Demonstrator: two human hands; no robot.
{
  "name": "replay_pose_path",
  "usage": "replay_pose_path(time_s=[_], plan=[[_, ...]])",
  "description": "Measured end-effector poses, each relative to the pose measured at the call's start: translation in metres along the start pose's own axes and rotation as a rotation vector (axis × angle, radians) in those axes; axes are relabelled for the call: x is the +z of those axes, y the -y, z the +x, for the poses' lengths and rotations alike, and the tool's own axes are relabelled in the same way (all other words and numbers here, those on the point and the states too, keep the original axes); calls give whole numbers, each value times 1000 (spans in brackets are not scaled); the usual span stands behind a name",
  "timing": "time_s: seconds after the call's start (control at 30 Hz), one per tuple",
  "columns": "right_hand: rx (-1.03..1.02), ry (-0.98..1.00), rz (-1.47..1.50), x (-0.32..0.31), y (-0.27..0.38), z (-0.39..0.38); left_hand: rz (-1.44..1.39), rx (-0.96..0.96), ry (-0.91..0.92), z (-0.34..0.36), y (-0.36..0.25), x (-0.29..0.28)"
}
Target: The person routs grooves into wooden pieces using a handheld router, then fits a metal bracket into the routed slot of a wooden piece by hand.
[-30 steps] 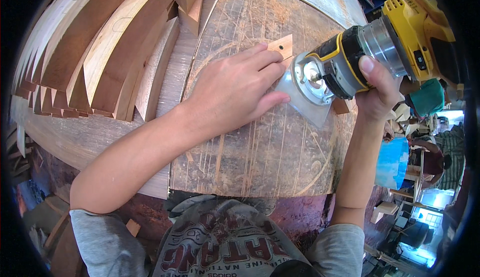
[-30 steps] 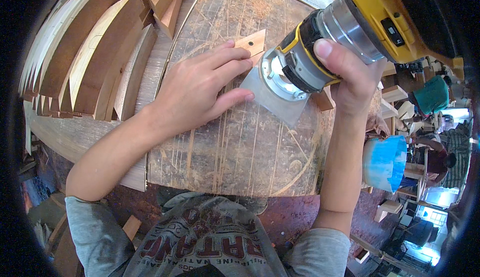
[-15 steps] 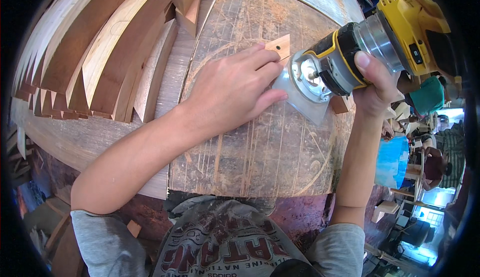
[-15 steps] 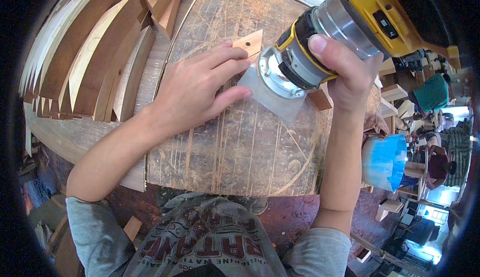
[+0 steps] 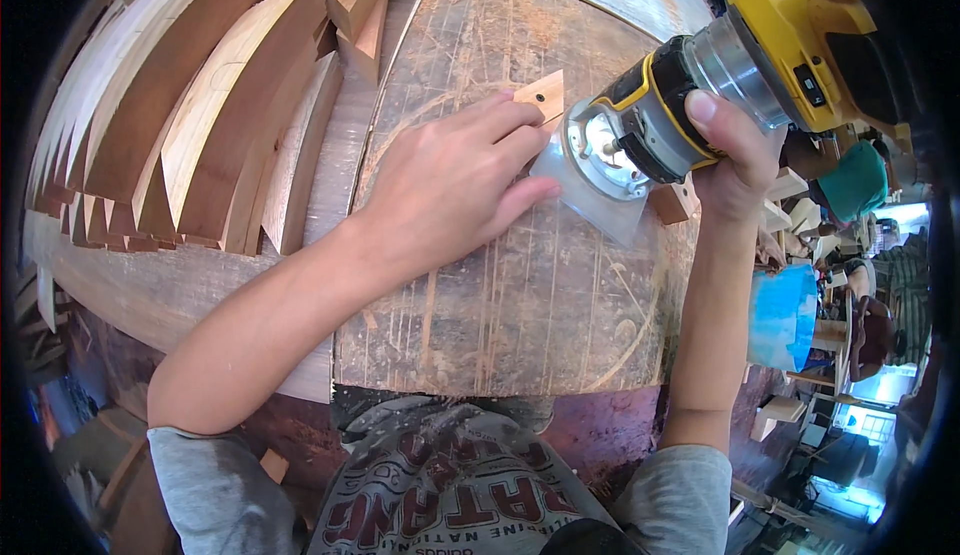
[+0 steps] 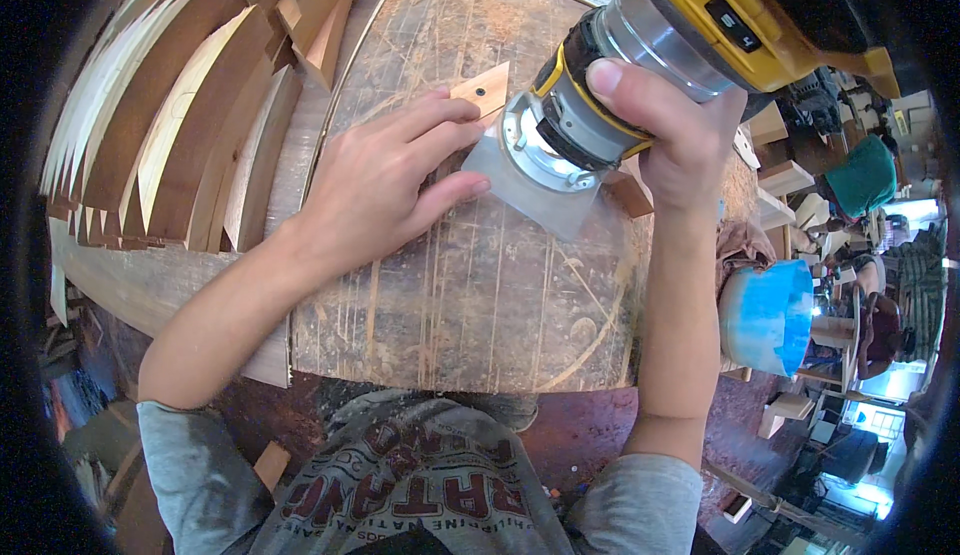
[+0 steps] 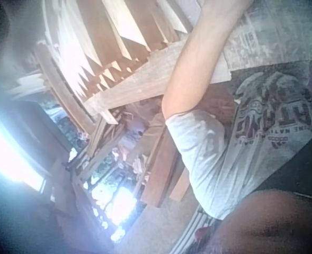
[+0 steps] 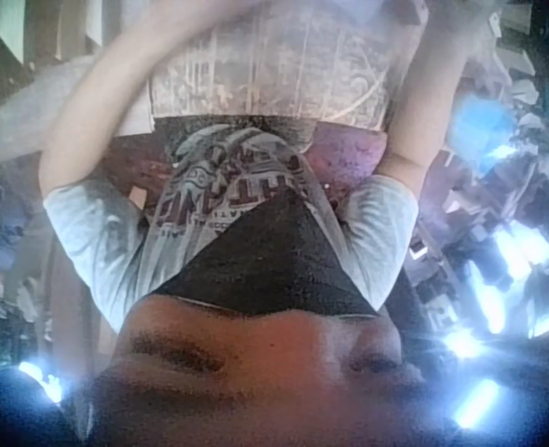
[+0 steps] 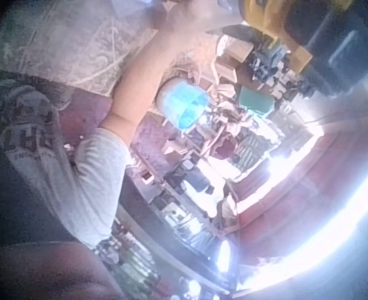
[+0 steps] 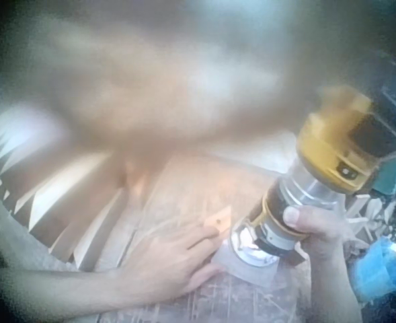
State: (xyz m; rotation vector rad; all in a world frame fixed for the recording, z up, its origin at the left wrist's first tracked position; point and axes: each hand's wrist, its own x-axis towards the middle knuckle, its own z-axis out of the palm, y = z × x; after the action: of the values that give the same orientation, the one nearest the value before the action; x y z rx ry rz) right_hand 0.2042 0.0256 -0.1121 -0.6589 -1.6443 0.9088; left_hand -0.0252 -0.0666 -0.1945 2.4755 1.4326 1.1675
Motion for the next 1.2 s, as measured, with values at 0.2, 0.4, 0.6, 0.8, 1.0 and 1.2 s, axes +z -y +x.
replay_pose_path(time_s=[0.2,0.4,0.6,0.8,1.0,1.2], plan=[[22,25,-27,-1,3,-2,1,-39,25,1,-4,-1],[12,14,-76,0,3,-4,22,1,-15,3,-3,4],[-27,-10,-66,8,3,1,-21,-32,40,6,-3,-2],[61,-17,-31,-3,-1,-1,23,32,-12,8,-4,1],[12,39,-26,-4,1,0,-3,-14,16,9,-8,1],[49,5,-87,-1,5,-2,21,-30,59,12,-12,-3]])
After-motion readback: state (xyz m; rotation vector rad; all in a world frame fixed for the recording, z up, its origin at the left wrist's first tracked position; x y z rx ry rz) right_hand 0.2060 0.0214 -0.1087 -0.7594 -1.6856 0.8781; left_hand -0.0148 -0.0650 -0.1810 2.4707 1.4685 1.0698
